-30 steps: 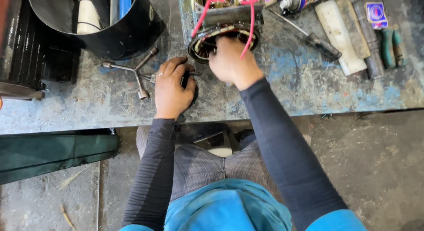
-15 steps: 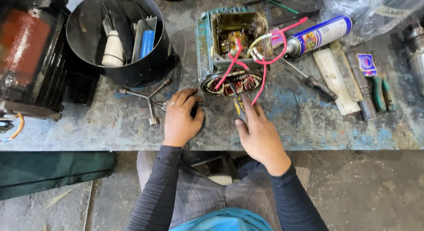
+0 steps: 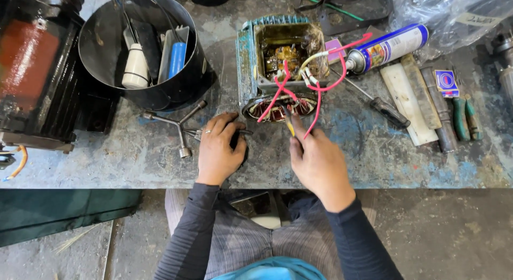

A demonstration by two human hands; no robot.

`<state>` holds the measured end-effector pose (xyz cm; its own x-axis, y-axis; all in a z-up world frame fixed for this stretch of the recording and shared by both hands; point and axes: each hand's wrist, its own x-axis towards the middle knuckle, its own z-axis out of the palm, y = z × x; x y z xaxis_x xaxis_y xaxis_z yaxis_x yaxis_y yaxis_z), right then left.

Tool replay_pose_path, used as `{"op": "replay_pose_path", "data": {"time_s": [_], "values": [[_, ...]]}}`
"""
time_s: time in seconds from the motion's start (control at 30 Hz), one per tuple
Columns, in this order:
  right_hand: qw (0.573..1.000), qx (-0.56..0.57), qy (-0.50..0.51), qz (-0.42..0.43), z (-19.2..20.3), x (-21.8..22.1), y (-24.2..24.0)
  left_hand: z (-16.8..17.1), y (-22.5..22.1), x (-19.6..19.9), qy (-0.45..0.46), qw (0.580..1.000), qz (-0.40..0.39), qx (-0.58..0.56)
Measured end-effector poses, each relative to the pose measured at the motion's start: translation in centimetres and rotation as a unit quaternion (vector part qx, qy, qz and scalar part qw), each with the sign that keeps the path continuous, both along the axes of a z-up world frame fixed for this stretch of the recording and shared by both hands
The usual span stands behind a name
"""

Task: Inspecting and adjusting the copper windings of an electric motor stator using a screwdriver on a workbench.

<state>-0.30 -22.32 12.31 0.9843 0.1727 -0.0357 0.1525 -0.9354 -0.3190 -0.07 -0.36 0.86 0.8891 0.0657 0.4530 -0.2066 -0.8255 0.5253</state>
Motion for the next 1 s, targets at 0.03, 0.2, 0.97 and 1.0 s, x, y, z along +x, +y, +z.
{"op": "replay_pose_path", "data": {"time_s": [0.03,0.2,0.97,1.0], "values": [[1.0,0.0,0.0,-0.001,-0.1,0.3,-0.2,-0.1,0.0,0.0,0.0,1.0,-0.001,0.0],[0.998,-0.037,0.055,-0.002,1.7,-0.6,-0.5,-0.1,0.0,0.0,0.003,1.0,-0.003,-0.006],[0.998,-0.017,-0.024,0.053,3.4,-1.5,0.5,-0.4,0.2,0.0,0.023,1.0,0.0,-0.007],[0.999,-0.018,-0.006,0.045,3.5,-1.7,0.5,-0.4,0.2,0.0,0.029,1.0,0.0,-0.007]]}}
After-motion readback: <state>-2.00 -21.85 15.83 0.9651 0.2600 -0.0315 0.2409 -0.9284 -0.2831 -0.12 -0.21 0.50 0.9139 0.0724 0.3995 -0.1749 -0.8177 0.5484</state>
